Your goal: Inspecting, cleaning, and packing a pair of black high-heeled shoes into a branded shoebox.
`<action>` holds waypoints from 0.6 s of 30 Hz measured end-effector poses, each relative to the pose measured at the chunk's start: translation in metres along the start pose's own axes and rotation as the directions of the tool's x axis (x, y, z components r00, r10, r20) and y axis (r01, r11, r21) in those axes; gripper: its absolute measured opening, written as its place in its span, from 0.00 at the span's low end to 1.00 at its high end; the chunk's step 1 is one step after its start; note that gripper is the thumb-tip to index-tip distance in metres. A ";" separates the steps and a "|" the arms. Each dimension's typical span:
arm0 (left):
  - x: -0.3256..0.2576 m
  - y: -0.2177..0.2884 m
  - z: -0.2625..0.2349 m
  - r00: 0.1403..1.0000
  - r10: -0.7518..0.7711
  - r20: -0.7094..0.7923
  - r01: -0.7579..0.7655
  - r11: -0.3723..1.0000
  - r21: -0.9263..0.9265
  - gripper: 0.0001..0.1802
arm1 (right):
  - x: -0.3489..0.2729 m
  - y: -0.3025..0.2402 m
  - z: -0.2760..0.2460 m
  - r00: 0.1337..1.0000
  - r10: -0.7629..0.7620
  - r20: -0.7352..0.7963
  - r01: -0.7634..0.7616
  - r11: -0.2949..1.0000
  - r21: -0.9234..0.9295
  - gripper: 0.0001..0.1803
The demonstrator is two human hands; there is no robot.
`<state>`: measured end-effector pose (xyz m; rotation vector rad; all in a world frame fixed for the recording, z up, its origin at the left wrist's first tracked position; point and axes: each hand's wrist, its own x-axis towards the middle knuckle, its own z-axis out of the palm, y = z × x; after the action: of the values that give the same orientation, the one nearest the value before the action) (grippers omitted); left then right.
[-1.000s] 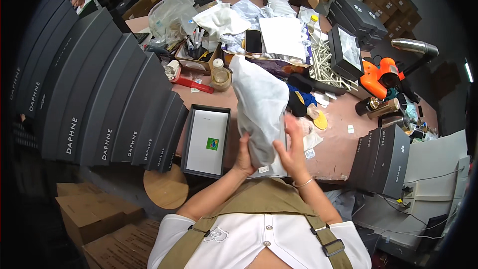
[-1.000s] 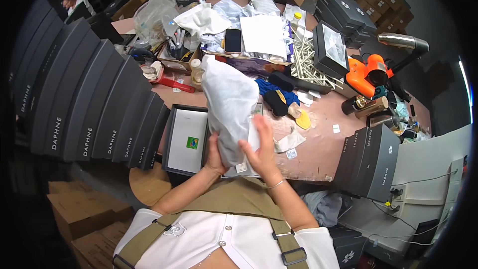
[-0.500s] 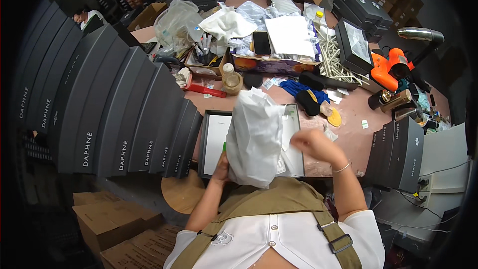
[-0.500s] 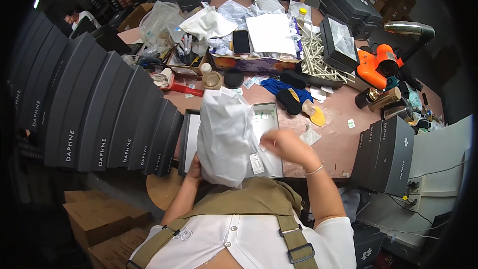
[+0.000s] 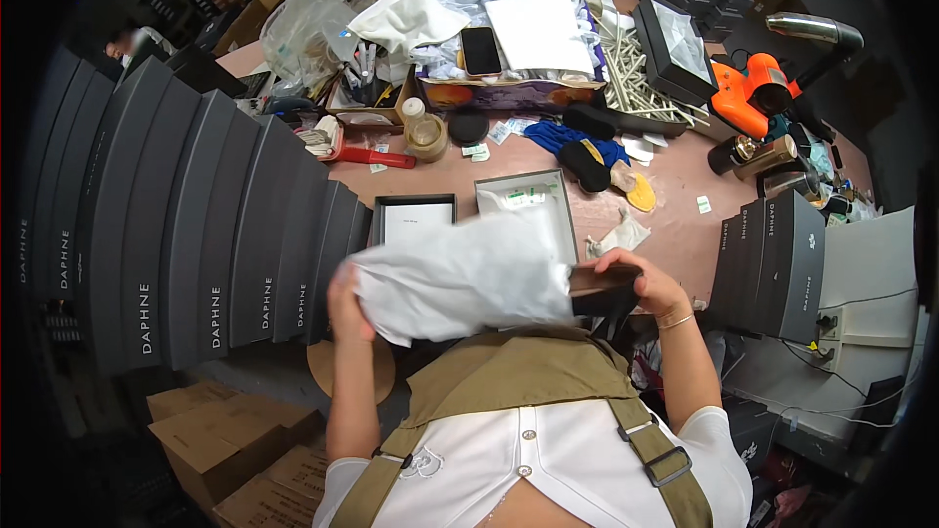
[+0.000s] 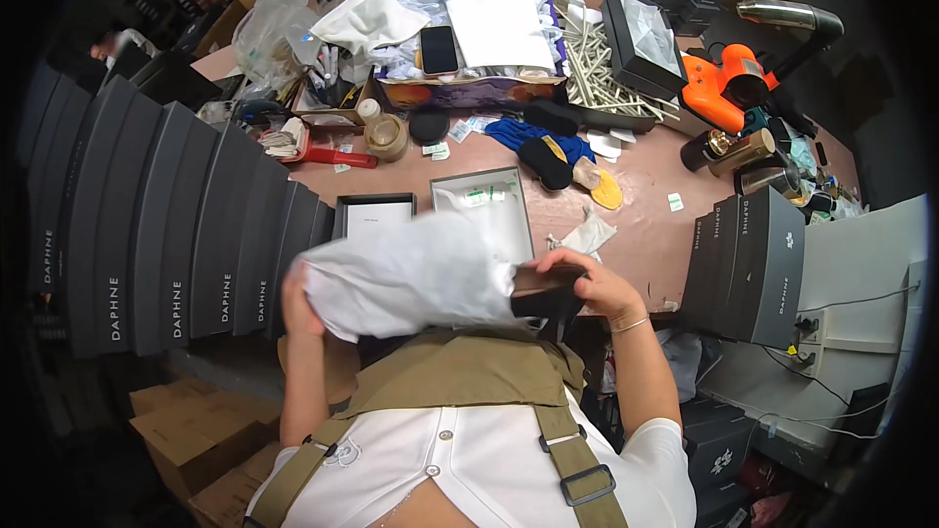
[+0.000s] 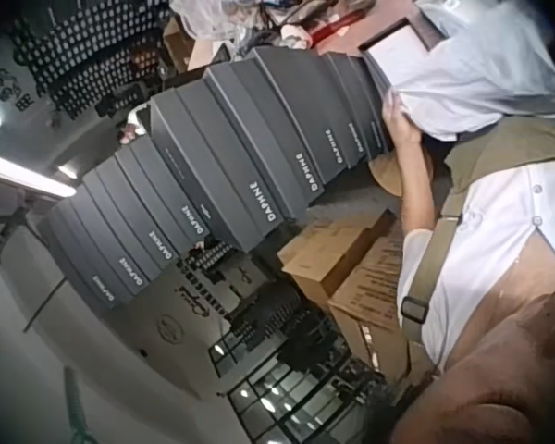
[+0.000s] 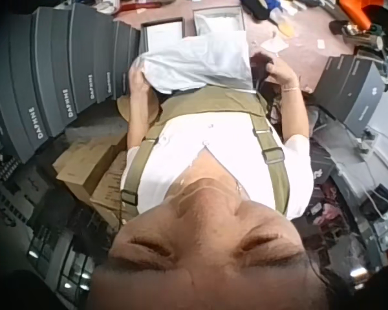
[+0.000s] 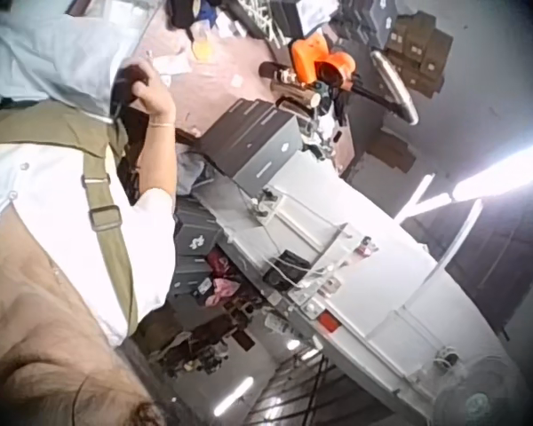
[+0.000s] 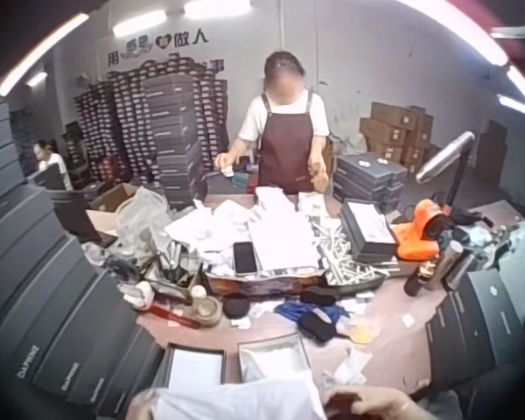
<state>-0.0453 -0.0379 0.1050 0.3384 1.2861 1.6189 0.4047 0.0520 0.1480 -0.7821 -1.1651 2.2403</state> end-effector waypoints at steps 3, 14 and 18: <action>-0.008 0.069 0.042 0.595 0.799 -0.088 -0.582 0.504 0.638 0.06 | -0.012 -0.004 -0.011 0.961 -0.083 -0.264 0.069 0.996 -0.063 0.31; 0.012 -0.082 0.047 0.932 -0.182 0.314 0.115 0.968 0.222 0.43 | 0.052 0.034 0.096 0.918 -0.328 -0.223 0.185 0.851 -0.491 0.28; -0.011 -0.080 0.095 0.800 -0.435 0.412 0.590 0.693 -0.413 0.37 | 0.064 0.025 0.106 0.983 -0.180 0.049 0.173 0.785 -0.595 0.25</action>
<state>0.0703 0.0021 0.0782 -0.1377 0.5881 1.2903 0.2826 0.0214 0.1597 -0.8645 -1.8992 1.7050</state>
